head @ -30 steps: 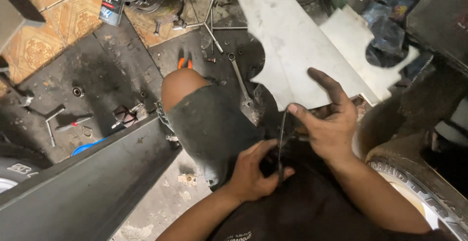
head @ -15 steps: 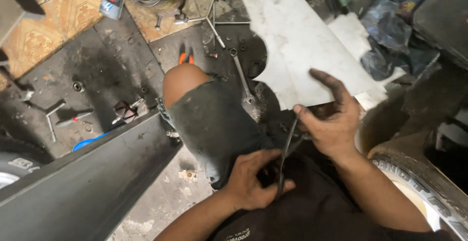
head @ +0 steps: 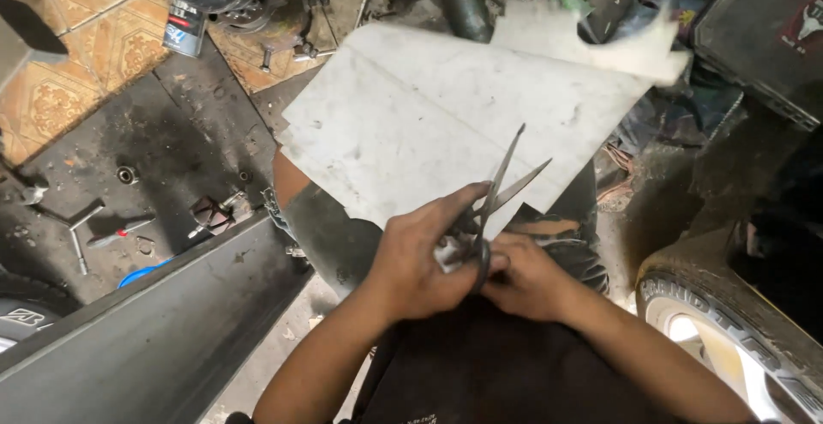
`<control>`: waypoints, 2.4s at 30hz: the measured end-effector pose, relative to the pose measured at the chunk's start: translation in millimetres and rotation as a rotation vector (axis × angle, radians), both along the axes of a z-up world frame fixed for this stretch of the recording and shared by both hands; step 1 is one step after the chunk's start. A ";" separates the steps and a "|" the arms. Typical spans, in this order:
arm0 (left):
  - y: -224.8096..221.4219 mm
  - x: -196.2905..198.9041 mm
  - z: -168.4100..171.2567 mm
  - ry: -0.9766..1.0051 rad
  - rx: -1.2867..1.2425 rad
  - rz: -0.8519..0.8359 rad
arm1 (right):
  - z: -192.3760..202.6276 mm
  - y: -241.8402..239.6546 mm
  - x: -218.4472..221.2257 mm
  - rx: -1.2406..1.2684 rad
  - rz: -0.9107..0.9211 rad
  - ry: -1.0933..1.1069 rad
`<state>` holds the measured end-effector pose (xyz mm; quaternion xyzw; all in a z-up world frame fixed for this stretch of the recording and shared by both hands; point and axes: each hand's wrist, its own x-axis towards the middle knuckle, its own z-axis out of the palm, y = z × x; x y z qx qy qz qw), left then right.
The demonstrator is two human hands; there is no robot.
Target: A person is using scissors to cut and shape a white plastic sheet while sitting on the floor of a workshop.
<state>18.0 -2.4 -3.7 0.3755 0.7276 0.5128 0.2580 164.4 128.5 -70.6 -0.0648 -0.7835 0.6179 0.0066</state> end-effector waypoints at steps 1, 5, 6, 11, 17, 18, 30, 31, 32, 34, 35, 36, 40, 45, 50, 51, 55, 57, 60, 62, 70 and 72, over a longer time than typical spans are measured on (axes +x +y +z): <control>5.8 1.0 -4.9 -0.054 -0.040 0.002 | 7.8 3.9 3.3 -0.058 0.019 -0.033; 8.6 17.2 -32.1 -0.194 -0.120 -0.038 | 42.3 35.3 17.1 0.014 -0.133 -0.138; 7.5 19.6 -37.2 -0.204 -0.118 -0.044 | 43.8 40.1 19.6 0.015 -0.235 -0.159; -1.5 32.8 -56.8 -0.243 -0.059 -0.001 | 30.4 48.3 20.5 -0.129 -0.628 -0.242; -12.0 37.9 -58.0 -0.233 0.030 0.031 | 33.3 62.5 -20.4 0.468 -0.446 -0.099; -16.0 38.3 -59.7 -0.210 -0.005 -0.019 | 32.8 66.7 -23.1 0.504 -0.474 -0.174; -61.0 34.7 -52.9 -0.471 -0.253 0.074 | -8.4 130.7 11.1 0.366 -0.662 0.065; -61.1 35.8 -55.8 -0.516 -0.250 0.186 | -13.8 134.6 15.9 0.302 -0.697 0.054; -60.8 35.9 -56.4 -0.515 -0.250 0.190 | -16.3 141.1 23.2 0.300 -0.694 0.054; -59.6 37.0 -58.8 -0.471 -0.072 0.566 | -21.4 154.5 39.4 0.247 -0.770 -0.055; -57.6 33.0 -66.7 -0.470 -0.069 0.566 | -23.1 159.7 51.6 0.249 -0.770 -0.053; -54.1 29.4 -73.8 -0.498 0.046 0.705 | -23.3 166.5 64.0 0.338 -0.734 -0.139; -36.9 4.0 -76.5 -0.469 0.156 0.893 | -21.7 173.7 86.5 0.226 -0.799 -0.397; -27.2 -2.7 -84.0 -0.486 0.074 0.866 | -49.1 183.0 107.8 0.177 -0.819 -0.296; -18.1 3.0 -79.5 -0.572 0.156 0.844 | -32.8 162.5 76.6 0.289 -1.003 -0.350; -16.4 2.9 -79.0 -0.556 0.169 0.860 | -22.6 150.6 65.3 0.285 -0.897 -0.170; -17.4 0.1 -104.4 -0.550 0.253 0.927 | -10.2 109.0 65.3 0.037 -0.865 -0.280; -16.9 -9.2 -97.4 -0.465 0.207 0.913 | 17.1 93.8 54.5 -0.056 -0.842 -0.367; -15.3 -21.4 -85.4 -0.287 0.119 0.891 | 32.6 77.6 53.8 -0.192 -0.750 -0.346; -12.5 -29.1 -82.0 -0.206 0.082 0.874 | 31.8 74.5 66.0 -0.217 -0.691 -0.245; -4.7 -45.2 -60.3 -0.103 0.179 0.842 | 19.0 55.7 88.9 -0.277 -0.627 -0.420; -16.6 -28.5 -68.0 -0.049 0.111 0.867 | 1.0 49.6 90.2 -0.279 -0.642 -0.406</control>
